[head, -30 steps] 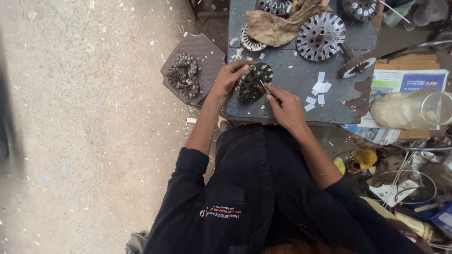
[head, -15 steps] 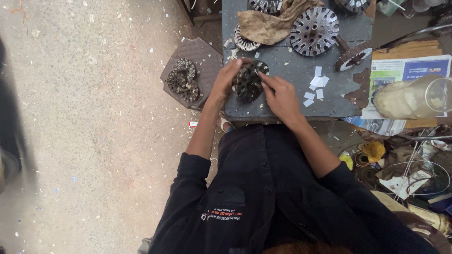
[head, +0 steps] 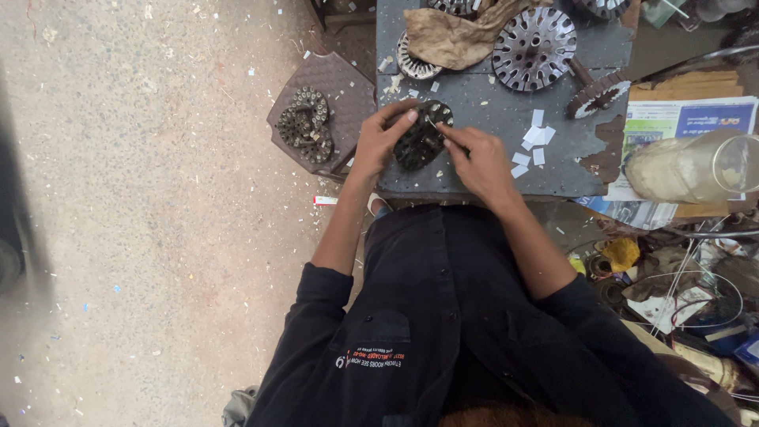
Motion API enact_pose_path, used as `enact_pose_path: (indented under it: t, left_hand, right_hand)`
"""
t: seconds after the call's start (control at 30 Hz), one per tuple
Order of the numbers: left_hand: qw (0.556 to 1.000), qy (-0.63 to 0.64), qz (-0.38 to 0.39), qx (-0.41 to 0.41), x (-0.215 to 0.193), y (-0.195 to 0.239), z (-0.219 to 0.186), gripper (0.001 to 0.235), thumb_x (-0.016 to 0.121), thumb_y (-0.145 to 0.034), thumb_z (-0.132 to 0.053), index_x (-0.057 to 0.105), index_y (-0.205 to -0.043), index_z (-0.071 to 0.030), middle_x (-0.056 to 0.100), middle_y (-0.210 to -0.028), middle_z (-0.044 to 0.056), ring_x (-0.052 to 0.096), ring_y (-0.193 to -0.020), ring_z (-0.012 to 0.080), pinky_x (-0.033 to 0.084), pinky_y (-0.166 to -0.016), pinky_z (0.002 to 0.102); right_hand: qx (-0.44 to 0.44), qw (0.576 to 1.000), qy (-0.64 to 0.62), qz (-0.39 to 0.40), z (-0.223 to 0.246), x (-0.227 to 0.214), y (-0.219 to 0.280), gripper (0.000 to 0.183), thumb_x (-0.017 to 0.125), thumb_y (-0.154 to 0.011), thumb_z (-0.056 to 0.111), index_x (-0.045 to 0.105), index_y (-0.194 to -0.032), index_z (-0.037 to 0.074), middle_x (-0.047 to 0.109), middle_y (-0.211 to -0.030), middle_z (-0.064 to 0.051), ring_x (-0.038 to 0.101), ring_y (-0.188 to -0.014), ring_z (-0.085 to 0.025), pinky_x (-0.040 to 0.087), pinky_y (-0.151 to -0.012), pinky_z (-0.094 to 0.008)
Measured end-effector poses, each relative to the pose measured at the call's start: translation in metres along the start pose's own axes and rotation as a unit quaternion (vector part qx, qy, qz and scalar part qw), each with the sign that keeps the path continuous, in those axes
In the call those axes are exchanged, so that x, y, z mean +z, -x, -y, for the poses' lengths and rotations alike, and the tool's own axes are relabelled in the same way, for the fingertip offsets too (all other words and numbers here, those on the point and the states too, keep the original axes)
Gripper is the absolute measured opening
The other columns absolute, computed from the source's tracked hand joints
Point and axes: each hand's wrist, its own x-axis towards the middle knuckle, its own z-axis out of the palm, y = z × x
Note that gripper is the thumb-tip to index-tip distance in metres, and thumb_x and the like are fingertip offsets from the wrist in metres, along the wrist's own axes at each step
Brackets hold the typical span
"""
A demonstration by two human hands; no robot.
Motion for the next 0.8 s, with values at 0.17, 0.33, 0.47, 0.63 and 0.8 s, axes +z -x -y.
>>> enact_pose_path:
  t: [0.17, 0.33, 0.47, 0.63, 0.8]
  left_hand:
    - [0.998, 0.060, -0.004, -0.001, 0.000, 0.003, 0.008, 0.043, 0.076, -0.095, -0.021, 0.068, -0.132, 0.001, 0.075, -0.116, 0.013, 0.069, -0.107, 0.0169, 0.053, -0.095, 0.029]
    - [0.999, 0.008, 0.039, 0.035, -0.005, 0.005, -0.006, 0.047, 0.072, -0.098, -0.027, 0.065, -0.135, 0.001, 0.072, -0.125, 0.013, 0.066, -0.118, 0.0196, 0.049, -0.104, 0.031]
    - [0.980, -0.186, 0.034, 0.069, 0.006, 0.002, -0.021, 0.045, 0.064, -0.103, -0.036, 0.066, -0.133, -0.002, 0.073, -0.121, 0.011, 0.067, -0.115, 0.0214, 0.049, -0.102, 0.032]
    - [0.971, -0.218, -0.060, 0.079, 0.030, 0.011, -0.018, 0.039, 0.061, -0.103, -0.035, 0.074, -0.124, -0.004, 0.077, -0.112, 0.007, 0.072, -0.106, 0.0160, 0.053, -0.097, 0.030]
    - [0.989, -0.034, -0.095, 0.104, 0.037, 0.015, 0.014, 0.034, 0.067, -0.103, -0.028, 0.070, -0.124, 0.000, 0.073, -0.112, 0.008, 0.064, -0.103, 0.0124, 0.052, -0.093, 0.028]
  right_hand:
    - [0.074, 0.994, -0.073, 0.028, -0.002, 0.008, -0.001, 0.034, 0.067, -0.098, 0.009, 0.072, -0.131, 0.013, 0.068, -0.087, -0.016, 0.067, -0.073, -0.029, 0.051, -0.070, -0.040]
    - [-0.013, 0.996, -0.086, -0.009, -0.004, 0.017, 0.003, 0.034, 0.066, -0.098, 0.006, 0.070, -0.132, 0.009, 0.072, -0.097, -0.016, 0.071, -0.084, -0.028, 0.054, -0.078, -0.037]
    - [0.001, 0.997, -0.077, 0.003, -0.007, 0.019, 0.011, 0.034, 0.067, -0.098, 0.007, 0.071, -0.132, 0.009, 0.072, -0.095, -0.017, 0.070, -0.082, -0.029, 0.054, -0.077, -0.038]
    - [0.030, 0.995, -0.085, -0.051, -0.003, 0.011, 0.010, 0.033, 0.066, -0.100, 0.007, 0.070, -0.133, 0.011, 0.073, -0.096, -0.015, 0.072, -0.084, -0.025, 0.054, -0.077, -0.037]
    - [0.075, 0.993, -0.065, -0.057, 0.003, 0.014, 0.010, 0.036, 0.067, -0.098, 0.007, 0.071, -0.134, 0.011, 0.067, -0.087, -0.018, 0.064, -0.071, -0.029, 0.049, -0.067, -0.039]
